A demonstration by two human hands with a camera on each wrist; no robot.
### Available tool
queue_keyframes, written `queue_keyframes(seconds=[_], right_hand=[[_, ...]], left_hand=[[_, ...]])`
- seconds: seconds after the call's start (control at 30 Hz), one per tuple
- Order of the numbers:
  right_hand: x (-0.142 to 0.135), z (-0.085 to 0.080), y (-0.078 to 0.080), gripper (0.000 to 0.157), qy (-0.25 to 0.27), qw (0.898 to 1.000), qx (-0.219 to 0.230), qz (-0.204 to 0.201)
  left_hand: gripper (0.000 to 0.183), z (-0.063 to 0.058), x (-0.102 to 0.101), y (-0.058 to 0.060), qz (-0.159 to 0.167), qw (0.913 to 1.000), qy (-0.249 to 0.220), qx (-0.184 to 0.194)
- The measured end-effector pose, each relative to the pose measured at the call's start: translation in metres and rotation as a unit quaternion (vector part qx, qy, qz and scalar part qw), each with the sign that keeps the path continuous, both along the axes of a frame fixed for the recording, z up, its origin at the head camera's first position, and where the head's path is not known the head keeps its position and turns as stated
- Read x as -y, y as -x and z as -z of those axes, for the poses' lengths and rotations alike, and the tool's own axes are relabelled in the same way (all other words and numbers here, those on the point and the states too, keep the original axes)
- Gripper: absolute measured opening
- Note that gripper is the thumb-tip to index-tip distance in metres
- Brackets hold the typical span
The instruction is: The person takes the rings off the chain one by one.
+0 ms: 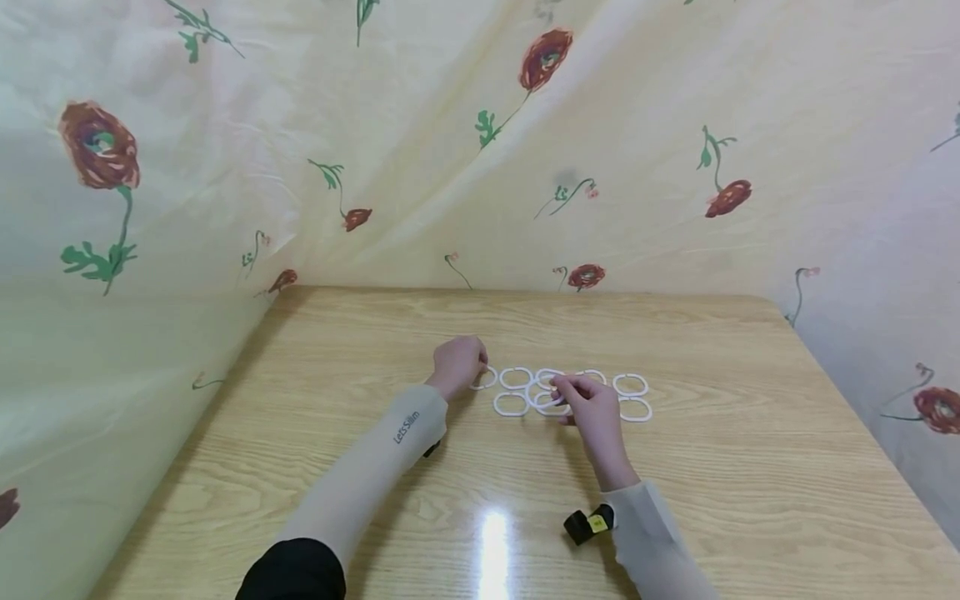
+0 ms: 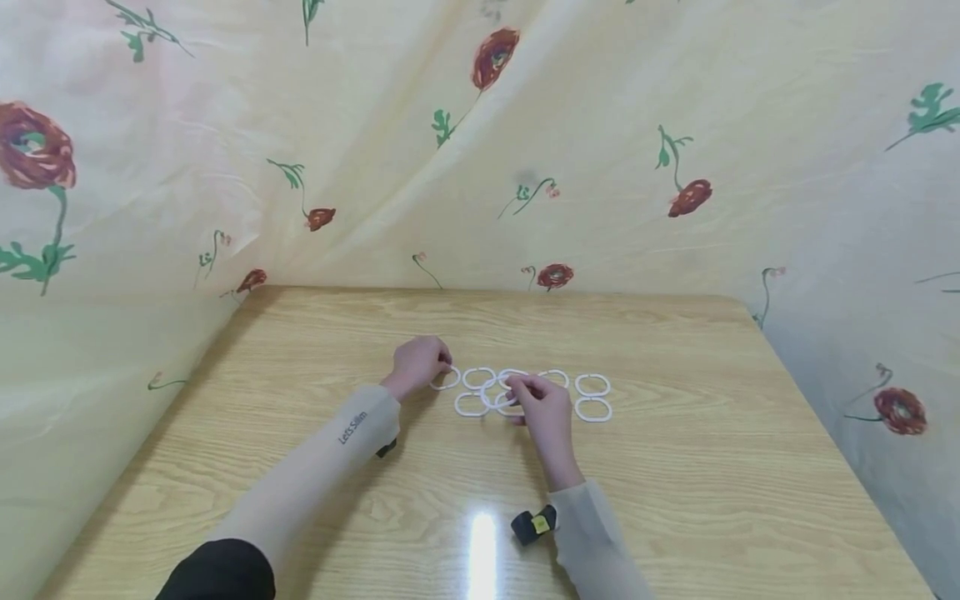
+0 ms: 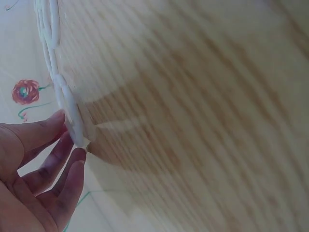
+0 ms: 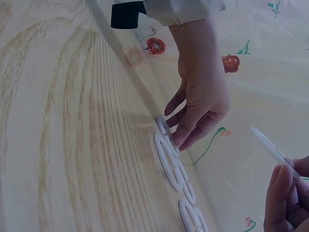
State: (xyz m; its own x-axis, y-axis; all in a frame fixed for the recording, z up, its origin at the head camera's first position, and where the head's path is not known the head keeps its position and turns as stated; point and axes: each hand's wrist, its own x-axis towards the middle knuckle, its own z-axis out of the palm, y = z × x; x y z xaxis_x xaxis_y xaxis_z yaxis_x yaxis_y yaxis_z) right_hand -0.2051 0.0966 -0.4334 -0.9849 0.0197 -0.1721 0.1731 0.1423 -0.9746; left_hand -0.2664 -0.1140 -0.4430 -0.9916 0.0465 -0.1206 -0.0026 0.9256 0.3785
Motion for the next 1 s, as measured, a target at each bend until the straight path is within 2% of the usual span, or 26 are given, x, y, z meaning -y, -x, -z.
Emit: queue_keyframes(seconds=[0.2,0.37,0.57,0.77,1.0], right_hand=[[0.002,0.002,-0.001,0.027,0.003,1.0,-0.002,-0.001],[0.007,0.004,-0.002,0.024,0.011,1.0,0.006,0.001],[0.012,0.003,-0.001,0.025,0.016,1.0,0.011,0.001],[0.016,0.005,0.0,0.026,-0.002,1.0,0.028,0.0],[0.025,0.009,0.005,0.028,-0.01,0.999,0.027,-0.021]], left_hand=[[0.015,-0.001,0.005,-0.005,-0.01,0.9993,-0.035,-0.006],[0.018,-0.008,0.006,-0.012,-0.017,0.9979,-0.062,-0.011],[0.015,-0.02,0.008,-0.024,0.0,0.9969,-0.07,-0.037],[0.012,-0.03,0.01,-0.04,0.015,0.9941,-0.089,-0.059],[0.01,-0.035,0.013,-0.059,0.036,0.9904,-0.055,-0.121]])
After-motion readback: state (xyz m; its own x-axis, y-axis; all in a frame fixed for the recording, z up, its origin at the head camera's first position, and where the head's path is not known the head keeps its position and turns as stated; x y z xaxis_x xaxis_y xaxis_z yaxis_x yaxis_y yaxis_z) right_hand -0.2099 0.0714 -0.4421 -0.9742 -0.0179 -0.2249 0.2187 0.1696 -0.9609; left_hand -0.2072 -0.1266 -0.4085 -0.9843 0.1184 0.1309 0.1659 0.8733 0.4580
